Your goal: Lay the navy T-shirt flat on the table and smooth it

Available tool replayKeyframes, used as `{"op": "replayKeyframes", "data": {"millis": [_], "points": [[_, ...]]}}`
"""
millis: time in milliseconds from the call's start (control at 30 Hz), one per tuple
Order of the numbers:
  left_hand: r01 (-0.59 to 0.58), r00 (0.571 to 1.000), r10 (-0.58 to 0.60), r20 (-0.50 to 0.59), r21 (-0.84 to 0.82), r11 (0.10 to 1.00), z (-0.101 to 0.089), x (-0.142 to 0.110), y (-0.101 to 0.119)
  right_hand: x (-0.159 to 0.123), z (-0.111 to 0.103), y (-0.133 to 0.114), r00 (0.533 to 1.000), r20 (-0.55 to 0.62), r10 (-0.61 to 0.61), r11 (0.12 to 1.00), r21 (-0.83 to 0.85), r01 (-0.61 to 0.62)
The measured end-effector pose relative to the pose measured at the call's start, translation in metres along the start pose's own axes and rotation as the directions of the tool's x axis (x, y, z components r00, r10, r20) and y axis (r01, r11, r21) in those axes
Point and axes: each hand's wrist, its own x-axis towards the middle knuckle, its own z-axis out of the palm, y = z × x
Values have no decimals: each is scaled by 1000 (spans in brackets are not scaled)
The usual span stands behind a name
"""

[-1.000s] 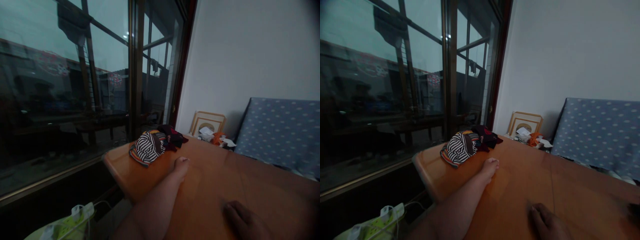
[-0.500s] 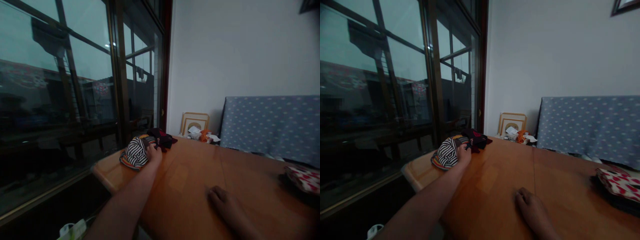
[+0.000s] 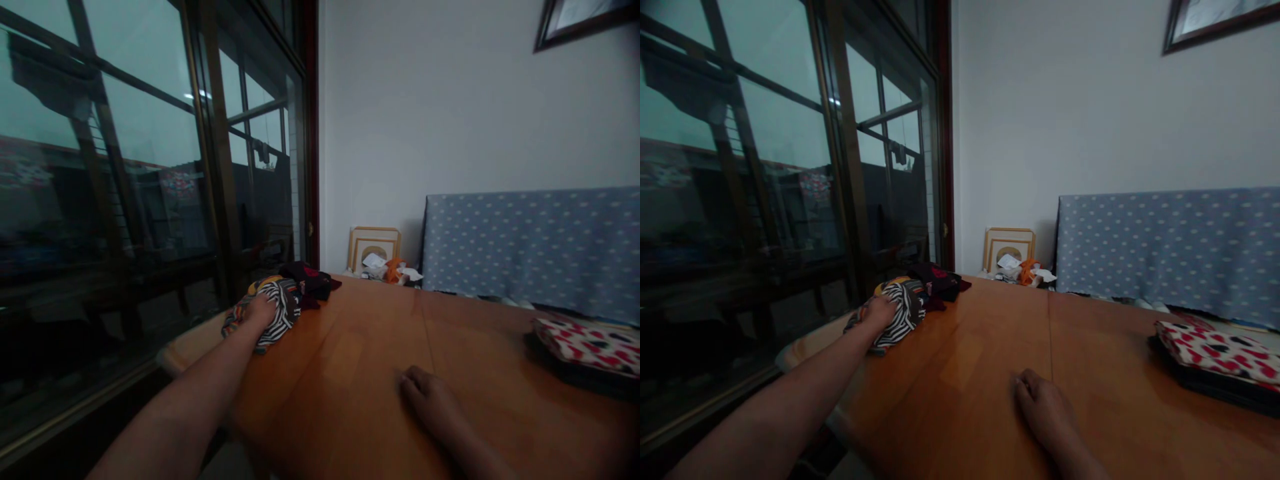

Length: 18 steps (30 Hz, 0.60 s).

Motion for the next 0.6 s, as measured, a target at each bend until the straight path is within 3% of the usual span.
{"op": "replayKeyframes", "data": {"millis": [67,167,267,300,333,400,433,500,533,600], "points": [[-127,989,132,71,-81,989,11,-21,18,0,-1,-1,1000,1,0,1000,15,0],[-292,927,334,170,-230,928,33,-68,43,1,-4,0,1000,29,10,1000,-3,-10],[-375,835,483,265,-368,851,53,-120,59,2,-4,4,998,67,4,999,-47,-1],[-379,785,531,319,-432,818,57,-134,63,2,-4,6,997,83,-1,998,-58,6],[-335,713,583,389,-542,771,60,-145,66,2,-3,7,996,91,-3,998,-68,9],[-276,646,649,402,-670,689,59,-157,71,2,-2,9,996,89,-3,997,-78,10],[-291,656,665,358,-692,660,56,-157,72,2,-2,9,996,84,-3,997,-78,10],[-423,734,651,195,-618,662,47,-148,73,2,-1,9,997,80,-4,997,-76,10],[-488,770,627,116,-526,696,42,-141,71,2,-1,9,996,84,-9,997,-74,15],[-503,839,542,44,-317,804,34,-125,65,2,-1,8,996,89,-15,997,-73,22]]}}
